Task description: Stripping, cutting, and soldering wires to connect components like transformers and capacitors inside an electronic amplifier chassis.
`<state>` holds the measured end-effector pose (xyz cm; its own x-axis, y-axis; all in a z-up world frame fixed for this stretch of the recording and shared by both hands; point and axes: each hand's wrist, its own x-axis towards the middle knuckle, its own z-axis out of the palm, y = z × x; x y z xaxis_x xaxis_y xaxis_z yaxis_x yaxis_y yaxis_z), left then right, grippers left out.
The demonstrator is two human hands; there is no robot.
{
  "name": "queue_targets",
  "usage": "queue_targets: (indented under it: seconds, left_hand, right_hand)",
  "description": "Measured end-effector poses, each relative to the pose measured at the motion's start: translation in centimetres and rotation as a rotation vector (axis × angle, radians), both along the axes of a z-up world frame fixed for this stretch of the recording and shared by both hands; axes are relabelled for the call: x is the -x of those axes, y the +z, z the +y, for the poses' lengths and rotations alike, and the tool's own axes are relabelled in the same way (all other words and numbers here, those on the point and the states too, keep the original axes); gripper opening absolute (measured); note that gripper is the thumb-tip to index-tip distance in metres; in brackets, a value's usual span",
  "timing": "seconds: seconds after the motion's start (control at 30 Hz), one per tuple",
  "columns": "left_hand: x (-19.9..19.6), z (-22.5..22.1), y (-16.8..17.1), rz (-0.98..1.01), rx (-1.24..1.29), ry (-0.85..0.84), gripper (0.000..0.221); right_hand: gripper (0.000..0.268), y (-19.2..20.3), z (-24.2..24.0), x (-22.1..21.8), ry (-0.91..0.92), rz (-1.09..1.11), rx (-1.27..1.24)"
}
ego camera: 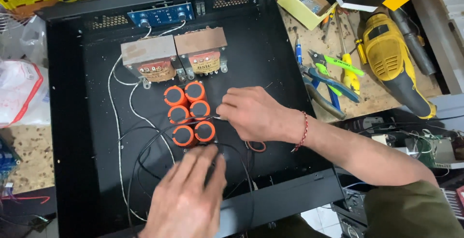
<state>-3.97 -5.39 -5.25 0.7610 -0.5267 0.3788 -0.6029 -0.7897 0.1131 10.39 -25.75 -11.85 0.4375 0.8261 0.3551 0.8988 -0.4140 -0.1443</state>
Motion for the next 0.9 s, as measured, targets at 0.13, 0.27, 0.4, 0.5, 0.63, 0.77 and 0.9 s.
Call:
queue_targets:
  seconds: [0.13, 0.27, 0.4, 0.5, 0.63, 0.77, 0.9]
  left_hand:
    - [0.6, 1.2, 3.0, -0.005, 0.044, 0.049, 0.026]
    - [-2.1, 5.0, 4.2, 0.059, -0.054, 0.248, 0.035]
    - [-5.6, 6.4, 1.7, 0.318, 0.039, 0.375, 0.035]
    - [-6.8, 6.3, 0.0, 0.438, 0.001, 0.431, 0.034]
    - [-7.5, 6.9, -0.9, 0.604, -0.018, 0.478, 0.016]
    - [-8.4, 8.1, -1.7, 0.514, -0.168, 0.347, 0.016]
    - [-9.6, 8.1, -1.6, 0.433, -0.300, 0.225, 0.031]
  right_hand:
    - [0.006, 2.3, 0.6, -0.8, -0.185, 0.865, 0.006]
    - [0.032, 3.9, 1.2, -1.9, -0.340, 1.340, 0.027]
    - [0.024, 4.0, 1.7, -1.5, -0.313, 1.472, 0.020]
    - [0.019, 4.5, 1.8, -1.3, -0.361, 1.451, -0.076]
    - [0.022, 2.7, 1.4, -0.2, -0.144, 0.767, -0.174]
    - [0.022, 0.4, 1.2, 1.1, -0.011, 0.312, -0.191]
    - [0.026, 0.7, 1.2, 1.2, -0.022, 0.249, -0.155]
